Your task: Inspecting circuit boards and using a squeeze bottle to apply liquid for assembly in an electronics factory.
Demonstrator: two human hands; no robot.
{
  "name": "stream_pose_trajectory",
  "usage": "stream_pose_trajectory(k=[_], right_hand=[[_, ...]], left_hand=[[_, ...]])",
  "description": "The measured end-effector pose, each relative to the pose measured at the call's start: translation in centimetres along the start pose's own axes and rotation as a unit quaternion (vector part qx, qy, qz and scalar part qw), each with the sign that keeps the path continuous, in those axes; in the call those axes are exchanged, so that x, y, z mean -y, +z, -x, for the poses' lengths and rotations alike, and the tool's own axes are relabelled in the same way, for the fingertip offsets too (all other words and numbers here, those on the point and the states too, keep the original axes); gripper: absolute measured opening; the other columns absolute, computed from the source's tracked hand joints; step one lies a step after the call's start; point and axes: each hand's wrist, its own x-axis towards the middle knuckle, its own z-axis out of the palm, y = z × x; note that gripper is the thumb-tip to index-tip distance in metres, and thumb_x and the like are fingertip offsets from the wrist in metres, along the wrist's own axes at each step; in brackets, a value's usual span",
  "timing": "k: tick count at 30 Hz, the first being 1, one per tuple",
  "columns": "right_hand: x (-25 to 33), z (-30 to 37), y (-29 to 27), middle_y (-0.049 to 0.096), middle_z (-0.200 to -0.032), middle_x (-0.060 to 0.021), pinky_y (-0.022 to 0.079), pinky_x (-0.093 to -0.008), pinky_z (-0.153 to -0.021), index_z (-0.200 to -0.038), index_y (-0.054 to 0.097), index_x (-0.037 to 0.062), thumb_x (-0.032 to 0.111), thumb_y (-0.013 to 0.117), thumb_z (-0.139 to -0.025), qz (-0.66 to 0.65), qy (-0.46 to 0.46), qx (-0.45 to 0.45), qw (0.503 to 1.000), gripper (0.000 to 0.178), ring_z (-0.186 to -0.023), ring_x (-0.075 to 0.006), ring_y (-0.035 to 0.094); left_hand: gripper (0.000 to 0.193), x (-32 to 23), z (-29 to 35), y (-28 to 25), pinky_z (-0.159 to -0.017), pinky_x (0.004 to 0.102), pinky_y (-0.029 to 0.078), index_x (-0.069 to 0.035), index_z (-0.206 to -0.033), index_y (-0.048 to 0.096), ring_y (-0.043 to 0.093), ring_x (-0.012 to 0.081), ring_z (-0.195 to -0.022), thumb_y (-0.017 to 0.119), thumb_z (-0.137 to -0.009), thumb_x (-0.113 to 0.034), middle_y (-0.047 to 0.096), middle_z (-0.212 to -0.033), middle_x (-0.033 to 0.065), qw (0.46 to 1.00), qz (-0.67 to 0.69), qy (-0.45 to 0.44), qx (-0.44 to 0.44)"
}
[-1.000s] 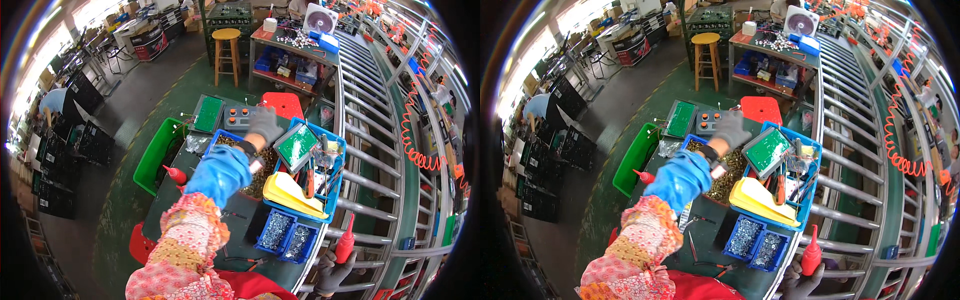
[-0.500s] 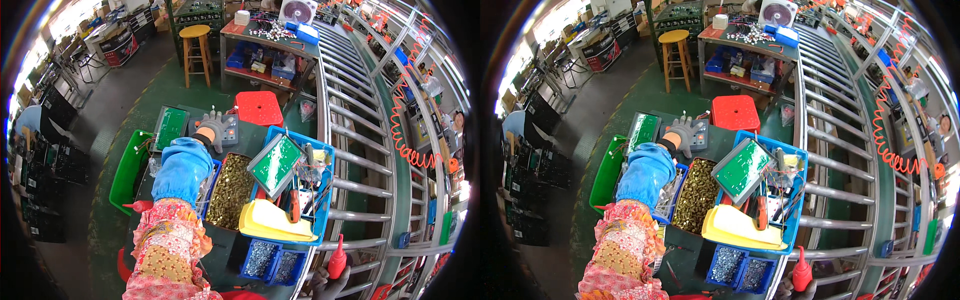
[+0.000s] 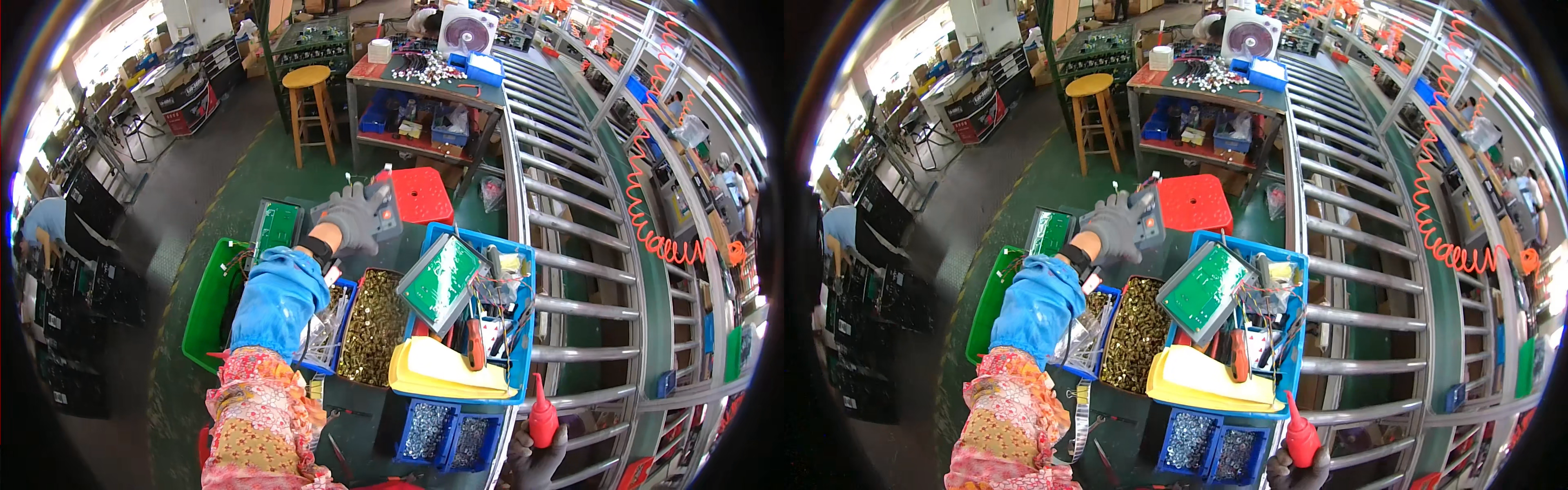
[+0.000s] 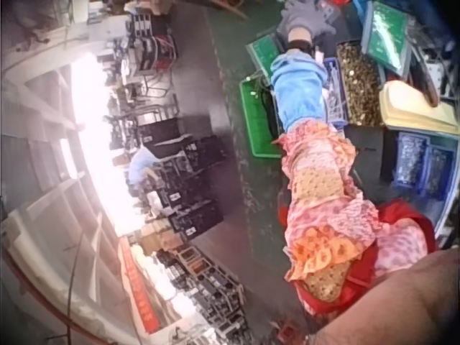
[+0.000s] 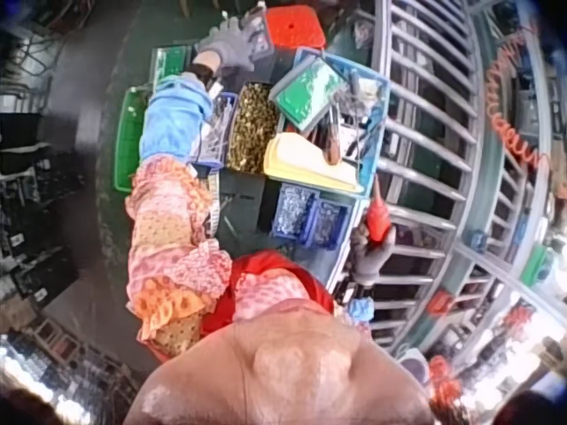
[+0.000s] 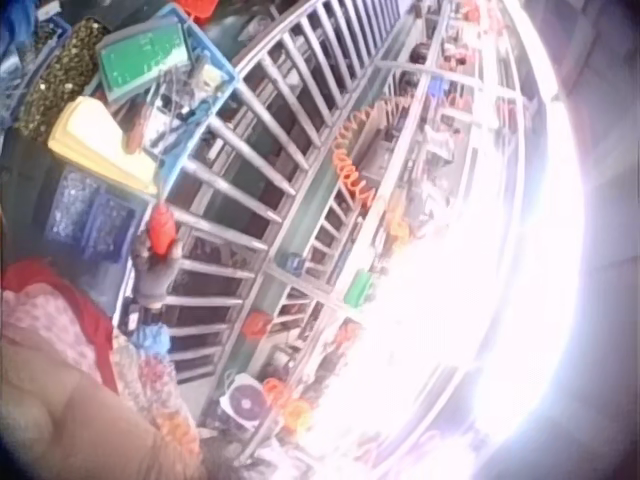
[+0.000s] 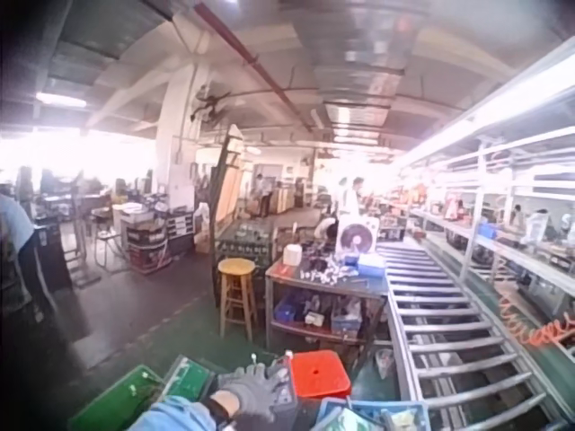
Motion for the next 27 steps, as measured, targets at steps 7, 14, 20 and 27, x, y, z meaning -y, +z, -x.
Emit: stream_pose_trajectory(k=[7,14,20,27], right_hand=[[0.4,4.0,3.1,0.048,-0.072,-0.0032,0.039,-0.0204,-0.052,-0.106,0.049,-0.0016,0.053,0.060,-0.083,0.056,-0.104,0.040,0.992,0.060,-0.061,-0.0100,0.047],[2.0,10.2,7.7,0.050,-0.068,-0.0037,0.035,-0.0234,-0.050,-0.116,0.050,-0.0044,0.053,0.060,-0.080,0.223,-0.307,0.079,0.922,0.069,-0.057,-0.0111,0.046],[2.1,16.9,7.8,0.053,-0.101,-0.0096,0.047,-0.0308,-0.075,-0.114,0.049,-0.0005,0.030,0.072,-0.070,0.285,-0.413,0.041,0.864,0.059,-0.083,-0.0160,0.056],[1.7,20.1,6.5,0.053,-0.101,-0.0161,0.048,-0.0345,-0.074,-0.108,0.050,-0.0018,0.006,0.072,-0.060,0.481,-0.527,0.111,0.692,0.053,-0.086,-0.0226,0.057]], left_hand=[[0.094,-1.8,9.8,-9.3,-0.090,0.0297,0.044,0.000,-0.145,0.027,0.055,0.0195,-0.108,0.071,-0.066,-0.027,0.055,-0.117,0.0156,0.702,0.653,0.211,-0.188],[0.076,-8.8,27.9,-5.4,-0.082,0.0395,0.055,0.002,-0.127,0.047,0.063,0.0272,-0.100,0.059,-0.080,-0.057,0.060,-0.116,0.0179,0.394,0.892,0.219,-0.023],[0.106,-14.5,35.7,0.4,-0.095,0.0526,0.047,-0.002,-0.141,0.033,0.053,0.0390,-0.116,0.060,-0.070,-0.075,0.048,-0.132,0.0240,0.273,0.935,0.179,0.137],[0.117,-16.9,40.8,1.4,-0.096,0.0578,0.045,-0.001,-0.145,0.027,0.049,0.0440,-0.120,0.058,-0.065,-0.082,0.041,-0.136,0.0300,0.253,0.925,0.216,0.184]])
